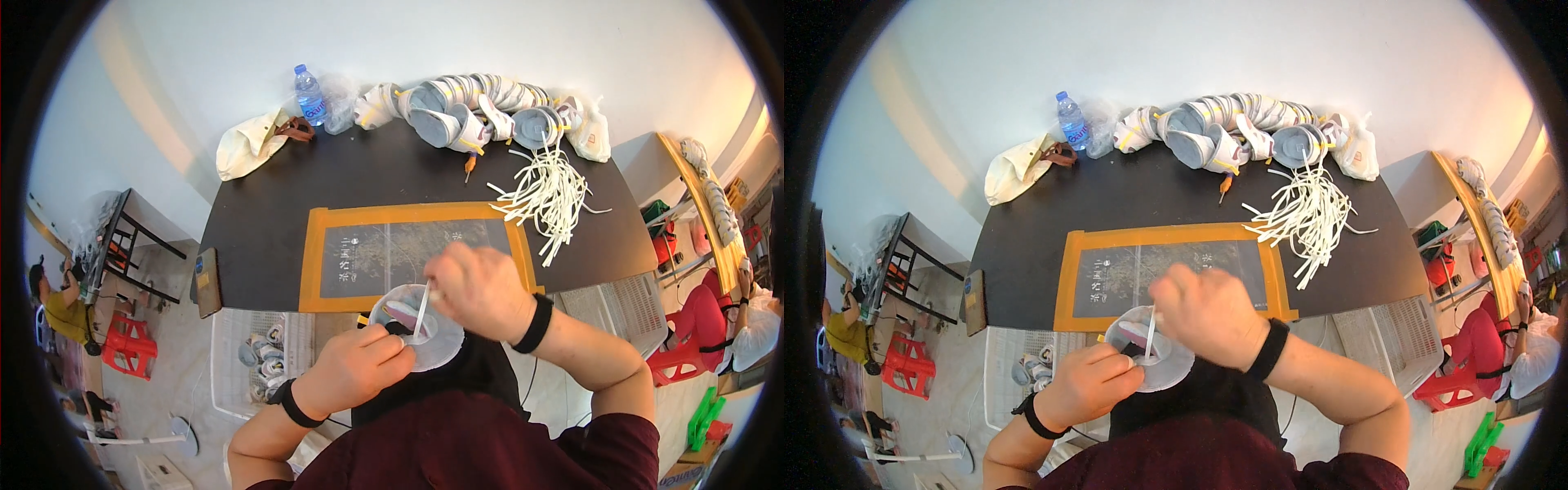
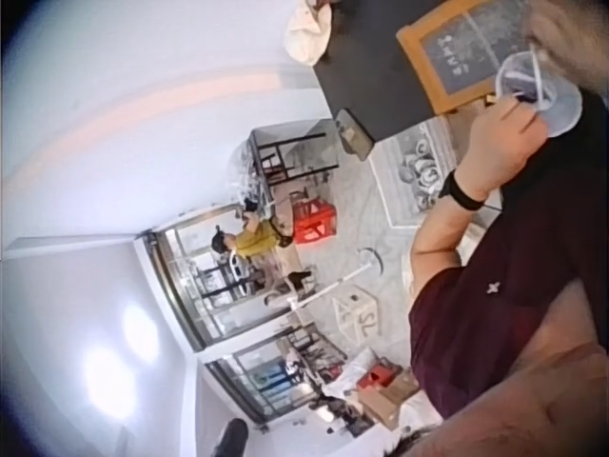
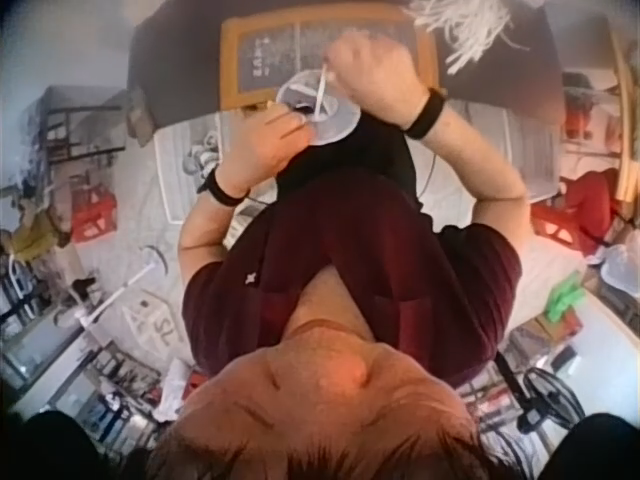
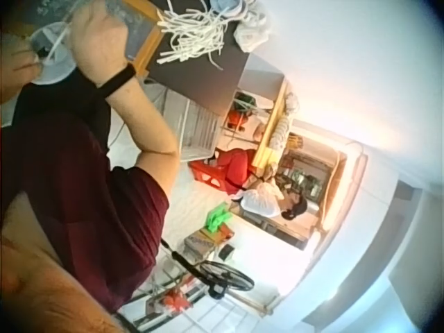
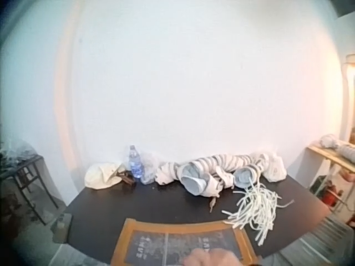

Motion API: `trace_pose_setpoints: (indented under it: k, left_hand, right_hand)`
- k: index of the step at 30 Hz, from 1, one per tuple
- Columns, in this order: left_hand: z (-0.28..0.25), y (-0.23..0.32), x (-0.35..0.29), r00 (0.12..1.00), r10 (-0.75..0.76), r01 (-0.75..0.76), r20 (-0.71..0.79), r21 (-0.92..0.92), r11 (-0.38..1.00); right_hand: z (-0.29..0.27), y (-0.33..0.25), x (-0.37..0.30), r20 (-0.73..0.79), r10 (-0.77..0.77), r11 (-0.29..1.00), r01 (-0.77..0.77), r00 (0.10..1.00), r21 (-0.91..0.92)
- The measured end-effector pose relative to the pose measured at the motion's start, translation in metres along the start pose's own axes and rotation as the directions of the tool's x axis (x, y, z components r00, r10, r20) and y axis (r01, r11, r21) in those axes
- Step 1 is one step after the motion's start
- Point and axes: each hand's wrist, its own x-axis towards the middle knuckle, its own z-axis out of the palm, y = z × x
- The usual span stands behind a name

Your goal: Manually adjusting and checking the components of a shoe upper during manufacturing.

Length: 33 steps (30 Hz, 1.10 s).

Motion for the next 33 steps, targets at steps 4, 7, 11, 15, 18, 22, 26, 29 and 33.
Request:
trace_pose_setpoints:
  k: [4,7,11,15,18,22,26,29,33]
  left_hand:
    - [0.005,0.002,0.001,0.998,0.007,-0.006,-0.064,0.013,1.0]
    - [0.009,-0.002,-0.001,0.994,-0.005,0.006,-0.111,0.015,1.0]
    - [0.008,-0.004,-0.001,0.978,0.038,-0.007,-0.204,0.152,0.988]
    - [0.008,-0.006,-0.002,0.979,0.087,-0.044,-0.182,0.23,0.972]
    - [0.011,-0.005,-0.003,0.978,0.09,-0.051,-0.19,0.202,0.978]
    - [0.014,-0.004,-0.004,0.971,0.154,-0.108,-0.183,0.238,0.965]
    - [0.015,-0.003,-0.006,0.969,0.199,-0.149,-0.147,0.296,0.944]
    - [0.018,-0.003,-0.004,0.967,0.2,-0.149,-0.156,0.291,0.945]
    - [0.019,-0.004,-0.003,0.966,0.219,-0.167,-0.138,0.312,0.935]
  right_hand:
    - [0.003,-0.006,-0.001,0.04,0.207,0.902,-0.207,0.977,0.379]
    - [-0.001,-0.006,0.003,0.052,0.224,0.866,-0.223,0.973,0.447]
    - [-0.004,-0.005,-0.001,0.216,0.137,0.672,-0.251,0.967,0.697]
    - [-0.008,0.002,-0.01,0.281,0.144,0.525,-0.313,0.949,0.791]
    - [-0.011,-0.006,-0.02,0.311,0.103,0.537,-0.316,0.945,0.782]
    - [-0.009,-0.021,-0.031,0.302,0.105,0.664,-0.293,0.948,0.688]
    - [-0.021,-0.031,-0.026,0.355,0.074,0.895,-0.219,0.932,0.389]
    - [-0.015,-0.034,-0.028,0.341,0.154,0.868,-0.292,0.927,0.402]
    - [-0.013,-0.027,-0.026,0.384,0.077,0.855,-0.259,0.92,0.449]
